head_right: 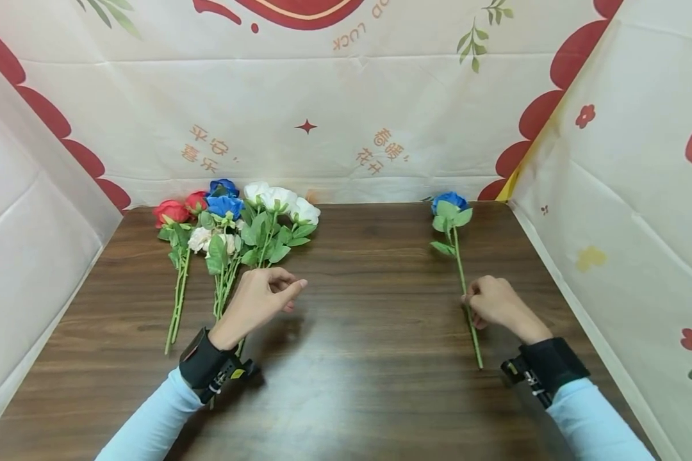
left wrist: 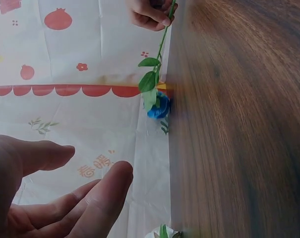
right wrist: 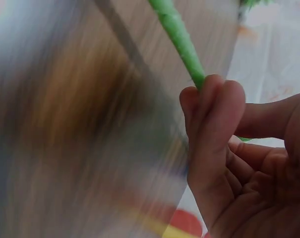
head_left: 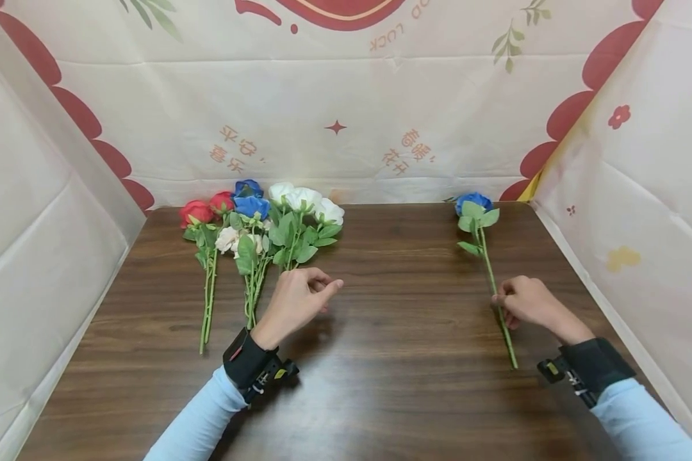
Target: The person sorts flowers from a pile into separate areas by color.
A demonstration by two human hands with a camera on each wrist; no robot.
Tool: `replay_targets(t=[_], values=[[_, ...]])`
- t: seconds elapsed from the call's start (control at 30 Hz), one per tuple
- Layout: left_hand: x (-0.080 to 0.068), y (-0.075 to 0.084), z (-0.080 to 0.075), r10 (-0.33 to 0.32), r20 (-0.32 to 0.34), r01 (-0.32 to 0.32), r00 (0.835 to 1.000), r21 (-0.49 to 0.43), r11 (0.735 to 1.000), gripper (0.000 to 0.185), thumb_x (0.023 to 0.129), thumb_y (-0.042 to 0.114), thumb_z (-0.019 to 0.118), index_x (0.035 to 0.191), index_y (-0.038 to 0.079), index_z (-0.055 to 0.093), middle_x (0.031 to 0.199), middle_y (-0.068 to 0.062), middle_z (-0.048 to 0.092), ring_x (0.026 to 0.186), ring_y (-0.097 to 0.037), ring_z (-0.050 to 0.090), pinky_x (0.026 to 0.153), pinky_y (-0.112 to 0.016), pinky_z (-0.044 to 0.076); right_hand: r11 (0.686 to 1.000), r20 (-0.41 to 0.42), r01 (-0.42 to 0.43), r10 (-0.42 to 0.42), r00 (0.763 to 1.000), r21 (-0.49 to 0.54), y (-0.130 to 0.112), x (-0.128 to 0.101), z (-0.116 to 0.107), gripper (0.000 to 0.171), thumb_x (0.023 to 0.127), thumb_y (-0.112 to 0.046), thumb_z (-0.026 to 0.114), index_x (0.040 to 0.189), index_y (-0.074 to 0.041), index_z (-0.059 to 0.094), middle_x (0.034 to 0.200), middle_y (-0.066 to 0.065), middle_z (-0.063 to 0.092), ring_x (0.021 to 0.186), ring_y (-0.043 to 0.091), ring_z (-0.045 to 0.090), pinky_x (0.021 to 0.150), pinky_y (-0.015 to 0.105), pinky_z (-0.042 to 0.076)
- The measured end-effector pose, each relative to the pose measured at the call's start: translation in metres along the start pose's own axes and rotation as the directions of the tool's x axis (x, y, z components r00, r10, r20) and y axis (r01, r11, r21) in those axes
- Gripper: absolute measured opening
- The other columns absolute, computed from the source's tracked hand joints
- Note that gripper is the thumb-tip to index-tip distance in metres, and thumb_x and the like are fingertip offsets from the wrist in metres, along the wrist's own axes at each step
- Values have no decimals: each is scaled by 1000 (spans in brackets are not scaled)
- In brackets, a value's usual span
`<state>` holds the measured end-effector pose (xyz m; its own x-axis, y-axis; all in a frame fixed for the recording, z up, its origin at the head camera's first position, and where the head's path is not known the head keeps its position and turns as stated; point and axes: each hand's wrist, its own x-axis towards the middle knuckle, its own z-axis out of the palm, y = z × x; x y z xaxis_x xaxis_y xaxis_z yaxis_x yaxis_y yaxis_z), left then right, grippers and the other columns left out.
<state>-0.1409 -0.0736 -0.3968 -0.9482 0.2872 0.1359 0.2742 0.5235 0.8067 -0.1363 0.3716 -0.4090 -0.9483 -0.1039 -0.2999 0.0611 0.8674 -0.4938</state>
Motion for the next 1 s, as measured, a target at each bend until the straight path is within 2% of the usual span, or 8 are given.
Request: replay_targets(t=[0.2,0.4,0.53,0.73,0.83,1.0], values=[[0,-1,-1,-5,2,5,1000,21,1000,26,97,34,72,98,8,77,78,-8,78,55,-18,71,67,-30,54,986,-8,-12,11,1000,-164,25,12,-22,31,100,-14,56,70,-5,62,56,1,65,52,16,65,53,32,51],[0,-2,-1,-15,13,15,1000,29,999,27,98,35,72,98,9,77,78,-9,78,56,-22,72,69,-31,54,953,-61,-41,24,998,-300,40,18,-29,36,95,-18,54,59,-15,51,51,-2,48,52,18,49,54,30,33],[1,-2,-2,-8,7,7,1000,43,999,26,97,34,72,98,9,77,75,-5,77,53,-16,70,68,-30,53,952,-74,-62,41,996,-299,44,19,-29,38,94,-19,58,58,-16,48,53,-3,43,52,18,47,53,31,32],[2,-1,-2,9,-2,-9,1000,75,997,26,97,34,73,97,9,77,73,2,76,49,-4,63,70,-31,54,957,-64,-122,108,992,-264,41,17,-32,34,97,-23,64,68,-7,57,57,3,55,56,21,54,54,31,38],[2,-1,-2,10,0,-10,1000,75,997,26,97,34,72,97,9,77,74,1,76,49,-4,63,69,-31,53,956,-54,-147,138,989,-253,41,16,-33,34,98,-24,65,70,-5,58,58,4,57,57,21,56,55,31,38],[0,-2,-2,5,10,-5,1000,58,998,25,98,33,71,99,9,78,76,-4,77,51,-11,68,66,-30,53,959,-44,-148,142,989,-241,42,13,-31,33,97,-23,66,72,-3,58,57,4,57,56,20,56,55,31,39]])
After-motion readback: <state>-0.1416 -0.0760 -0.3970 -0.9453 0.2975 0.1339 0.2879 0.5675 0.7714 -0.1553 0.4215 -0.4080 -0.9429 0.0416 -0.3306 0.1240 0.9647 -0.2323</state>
